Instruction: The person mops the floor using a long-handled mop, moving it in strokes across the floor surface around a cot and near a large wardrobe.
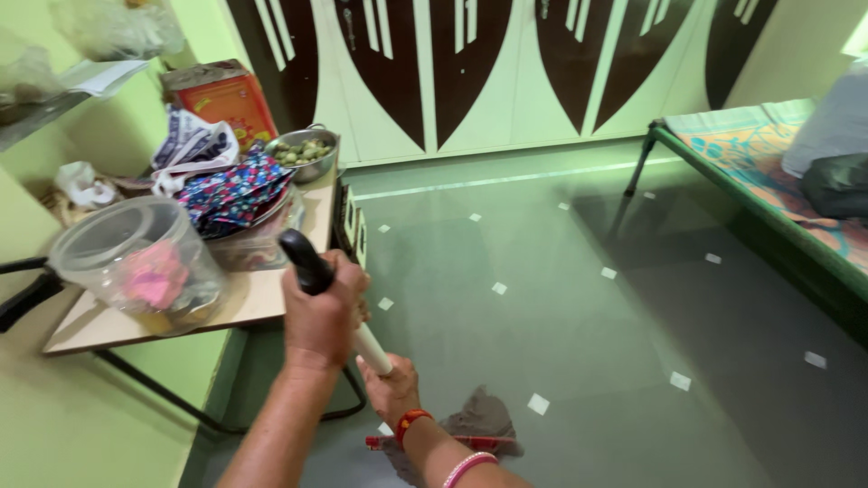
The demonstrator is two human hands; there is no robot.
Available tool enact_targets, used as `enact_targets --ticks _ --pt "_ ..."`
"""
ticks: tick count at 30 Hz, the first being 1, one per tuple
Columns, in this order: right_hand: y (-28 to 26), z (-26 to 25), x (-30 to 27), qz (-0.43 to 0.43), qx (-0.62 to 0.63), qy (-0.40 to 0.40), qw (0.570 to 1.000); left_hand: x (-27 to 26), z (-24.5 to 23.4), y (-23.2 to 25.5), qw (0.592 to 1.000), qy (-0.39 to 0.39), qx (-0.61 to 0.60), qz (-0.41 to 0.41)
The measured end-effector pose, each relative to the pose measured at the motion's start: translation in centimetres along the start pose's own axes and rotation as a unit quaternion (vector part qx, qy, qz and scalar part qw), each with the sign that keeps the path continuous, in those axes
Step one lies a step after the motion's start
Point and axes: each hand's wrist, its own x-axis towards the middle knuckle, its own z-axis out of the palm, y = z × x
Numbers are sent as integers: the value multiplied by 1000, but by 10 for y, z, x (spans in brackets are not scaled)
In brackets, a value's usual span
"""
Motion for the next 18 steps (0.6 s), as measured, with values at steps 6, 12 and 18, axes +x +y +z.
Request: enact_targets --ticks 6,12,18 --pt "10 31 12 -20 -20 -37 999 2 -16 0 999 25 34 31" --pt "12 84 21 -62 30 -61 996 20 -63 -6 997 53 43 45" --pt "16 129 33 -100 32 -43 994 43 -105 -9 996 77 13 38"
